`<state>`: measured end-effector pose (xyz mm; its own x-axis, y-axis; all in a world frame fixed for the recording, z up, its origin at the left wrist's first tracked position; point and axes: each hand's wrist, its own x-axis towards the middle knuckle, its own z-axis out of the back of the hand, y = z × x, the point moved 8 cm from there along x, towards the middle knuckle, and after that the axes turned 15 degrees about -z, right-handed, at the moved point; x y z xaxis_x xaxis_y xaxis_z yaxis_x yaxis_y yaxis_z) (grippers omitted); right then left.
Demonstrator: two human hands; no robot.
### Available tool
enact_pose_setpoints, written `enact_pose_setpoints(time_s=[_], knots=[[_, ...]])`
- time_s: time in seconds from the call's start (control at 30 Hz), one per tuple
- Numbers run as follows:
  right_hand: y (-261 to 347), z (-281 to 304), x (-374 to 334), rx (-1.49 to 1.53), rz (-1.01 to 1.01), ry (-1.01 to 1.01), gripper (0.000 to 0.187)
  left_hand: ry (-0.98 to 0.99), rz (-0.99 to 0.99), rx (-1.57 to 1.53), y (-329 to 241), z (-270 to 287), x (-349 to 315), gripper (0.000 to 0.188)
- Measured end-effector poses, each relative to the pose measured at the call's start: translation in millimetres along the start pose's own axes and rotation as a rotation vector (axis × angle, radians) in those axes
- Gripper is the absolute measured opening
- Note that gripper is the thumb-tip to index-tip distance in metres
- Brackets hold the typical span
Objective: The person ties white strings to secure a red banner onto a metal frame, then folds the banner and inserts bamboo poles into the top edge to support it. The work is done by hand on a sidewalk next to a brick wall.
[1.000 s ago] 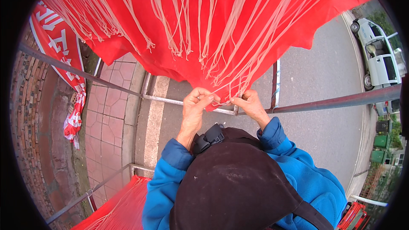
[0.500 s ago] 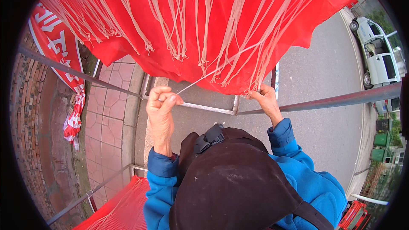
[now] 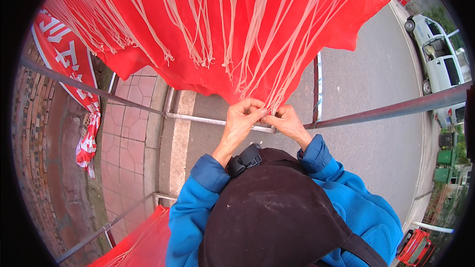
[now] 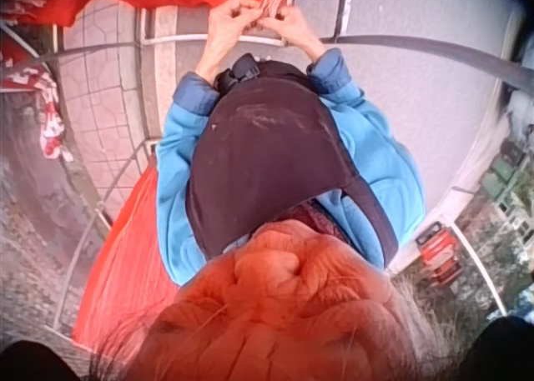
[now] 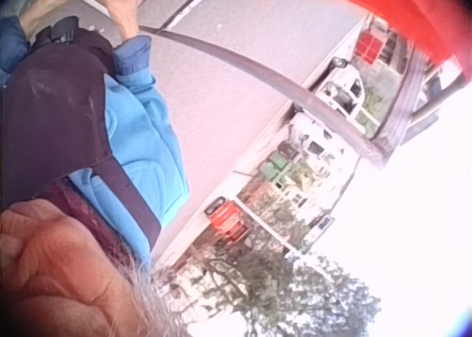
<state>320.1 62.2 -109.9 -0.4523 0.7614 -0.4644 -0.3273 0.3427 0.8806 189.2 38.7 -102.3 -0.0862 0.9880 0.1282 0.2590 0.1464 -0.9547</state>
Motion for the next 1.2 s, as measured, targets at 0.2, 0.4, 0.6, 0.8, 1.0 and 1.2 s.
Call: enact_pose_setpoints(time_s=[0.2,0.4,0.6,0.8,1.0,1.2], knots=[[-1.1,3.3,2.3,0.005,0.022,-0.021,0.022,-0.023,-0.033,-0.016,-0.7,-3.0,2.3,0.008],[-8.3,13.3,7.5,0.055,0.047,-0.030,0.018,-0.073,-0.051,-0.122,-3.9,-1.8,0.1,0.009],[-9.8,2.7,3.2,-0.020,0.043,-0.014,0.018,-0.034,-0.019,-0.059,-2.2,-8.9,0.0,0.010],[-13.4,3.9,-0.9,0.012,0.015,-0.032,0.018,-0.066,-0.025,-0.082,1.0,-3.6,-2.7,0.007],[2.8,12.0,-8.8,0.137,0.188,-0.004,0.034,-0.056,-0.015,-0.079,6.2,0.5,-6.2,0.008],[10.8,15.5,-6.1,0.184,0.191,-0.034,0.033,-0.047,-0.038,-0.011,7.5,-1.7,-4.9,0.007]])
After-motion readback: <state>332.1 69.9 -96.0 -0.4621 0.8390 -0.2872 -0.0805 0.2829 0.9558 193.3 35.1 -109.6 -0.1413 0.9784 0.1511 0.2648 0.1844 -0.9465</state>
